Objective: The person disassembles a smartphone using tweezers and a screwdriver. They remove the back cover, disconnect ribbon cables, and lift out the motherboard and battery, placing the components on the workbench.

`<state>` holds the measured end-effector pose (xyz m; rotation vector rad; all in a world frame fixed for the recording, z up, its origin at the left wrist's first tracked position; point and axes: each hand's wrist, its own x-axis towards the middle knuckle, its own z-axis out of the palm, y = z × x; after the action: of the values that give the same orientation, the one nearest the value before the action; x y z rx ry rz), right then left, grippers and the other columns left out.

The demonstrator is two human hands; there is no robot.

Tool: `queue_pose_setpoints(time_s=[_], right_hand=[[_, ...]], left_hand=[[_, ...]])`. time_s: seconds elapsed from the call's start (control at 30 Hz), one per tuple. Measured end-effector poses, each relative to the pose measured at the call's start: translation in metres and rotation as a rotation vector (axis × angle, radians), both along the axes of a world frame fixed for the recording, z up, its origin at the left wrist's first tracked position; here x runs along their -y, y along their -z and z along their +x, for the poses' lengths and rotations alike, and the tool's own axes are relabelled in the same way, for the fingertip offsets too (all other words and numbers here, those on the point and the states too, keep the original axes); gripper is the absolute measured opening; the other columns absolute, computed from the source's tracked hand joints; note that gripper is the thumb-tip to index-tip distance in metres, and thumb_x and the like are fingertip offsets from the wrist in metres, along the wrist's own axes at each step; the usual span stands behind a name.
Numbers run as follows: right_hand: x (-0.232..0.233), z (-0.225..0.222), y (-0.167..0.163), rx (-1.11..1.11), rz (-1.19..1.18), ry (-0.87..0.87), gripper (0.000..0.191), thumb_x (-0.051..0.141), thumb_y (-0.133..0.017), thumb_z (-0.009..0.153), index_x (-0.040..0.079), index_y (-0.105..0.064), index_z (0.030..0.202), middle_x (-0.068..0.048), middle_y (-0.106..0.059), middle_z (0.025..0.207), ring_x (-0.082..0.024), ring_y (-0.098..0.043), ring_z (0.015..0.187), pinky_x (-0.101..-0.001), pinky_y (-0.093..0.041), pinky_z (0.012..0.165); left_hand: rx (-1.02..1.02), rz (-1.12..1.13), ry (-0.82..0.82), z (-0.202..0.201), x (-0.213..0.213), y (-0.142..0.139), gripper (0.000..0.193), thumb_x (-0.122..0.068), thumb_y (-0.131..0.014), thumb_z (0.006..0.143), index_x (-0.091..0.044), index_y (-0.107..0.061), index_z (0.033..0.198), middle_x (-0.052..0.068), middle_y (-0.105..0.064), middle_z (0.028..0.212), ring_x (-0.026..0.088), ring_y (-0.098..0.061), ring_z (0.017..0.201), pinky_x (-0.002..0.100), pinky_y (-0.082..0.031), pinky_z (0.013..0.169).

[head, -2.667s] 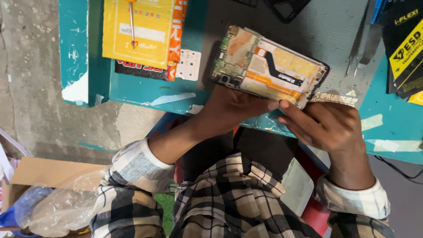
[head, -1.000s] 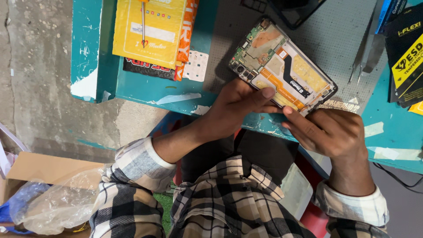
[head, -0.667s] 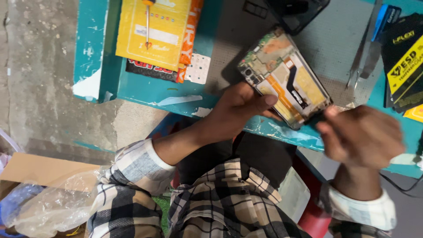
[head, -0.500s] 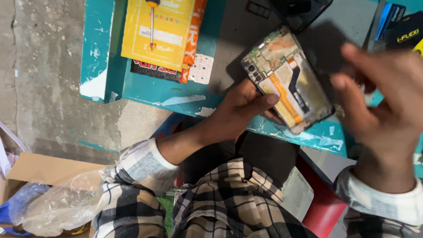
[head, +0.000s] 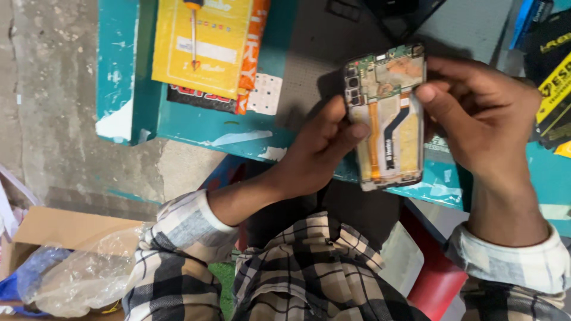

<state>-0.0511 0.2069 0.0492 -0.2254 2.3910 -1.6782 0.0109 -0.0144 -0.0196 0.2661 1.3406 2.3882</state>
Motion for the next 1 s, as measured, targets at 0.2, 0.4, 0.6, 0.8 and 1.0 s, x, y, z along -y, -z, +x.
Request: queue_pose_setpoints(time_s=[0.2,0.4,0.6,0.8,1.0], right_hand=[[-0.003,-0.008,-0.001,0.057,-0.128,-0.077,0.026,-0.001,-0.066,0.101,-0.011,-0.061,0.124,-0.017,-0.073,0.098,-0.015,-0.071,0.074,-0.0270,-0.059,0.060],[0.001,-0.008,-0.004,0.087,-0.209,-0.100,0.024,-0.001,-0.064,0.102,-0.011,-0.056,0.122,-0.019,-0.072,0.101,-0.016,-0.073,0.081,-0.0292,-0.064,0.066],[-0.001,-0.006,0.001,0.109,-0.212,-0.063,0.024,-0.002,-0.065,0.101,-0.009,-0.056,0.122,-0.016,-0.072,0.101,-0.014,-0.072,0.080,-0.0271,-0.062,0.068],[-0.009,-0.005,0.010,0.076,-0.156,-0.072,0.022,-0.004,-0.066,0.104,-0.009,-0.057,0.123,-0.017,-0.072,0.100,-0.012,-0.070,0.078,-0.0226,-0.059,0.067],[-0.006,-0.006,0.008,0.071,-0.153,-0.087,0.025,-0.005,-0.065,0.105,-0.010,-0.055,0.128,-0.018,-0.072,0.102,-0.013,-0.070,0.082,-0.0234,-0.059,0.069]], left_hand=[[-0.055,-0.045,-0.046,0.002,0.003,-0.006,0.032,-0.025,-0.045,0.125,-0.001,-0.045,0.147,0.006,-0.062,0.131,0.009,-0.055,0.119,0.026,-0.047,0.107],[0.083,0.125,-0.027,0.001,0.000,-0.015,0.038,-0.021,-0.048,0.120,-0.001,-0.041,0.152,0.011,-0.067,0.130,0.012,-0.067,0.119,0.028,-0.057,0.103],[0.041,0.048,-0.062,0.002,-0.003,-0.009,0.024,-0.014,-0.053,0.118,0.000,-0.046,0.137,0.009,-0.070,0.116,0.007,-0.067,0.104,0.022,-0.057,0.086],[0.020,-0.021,-0.066,0.002,-0.003,-0.006,0.019,-0.014,-0.054,0.119,0.001,-0.050,0.130,0.005,-0.068,0.099,0.001,-0.064,0.085,0.019,-0.051,0.069],[0.012,-0.021,-0.070,0.000,-0.004,-0.009,0.023,-0.015,-0.052,0.117,-0.001,-0.049,0.134,0.004,-0.069,0.100,0.001,-0.065,0.086,0.019,-0.052,0.070]])
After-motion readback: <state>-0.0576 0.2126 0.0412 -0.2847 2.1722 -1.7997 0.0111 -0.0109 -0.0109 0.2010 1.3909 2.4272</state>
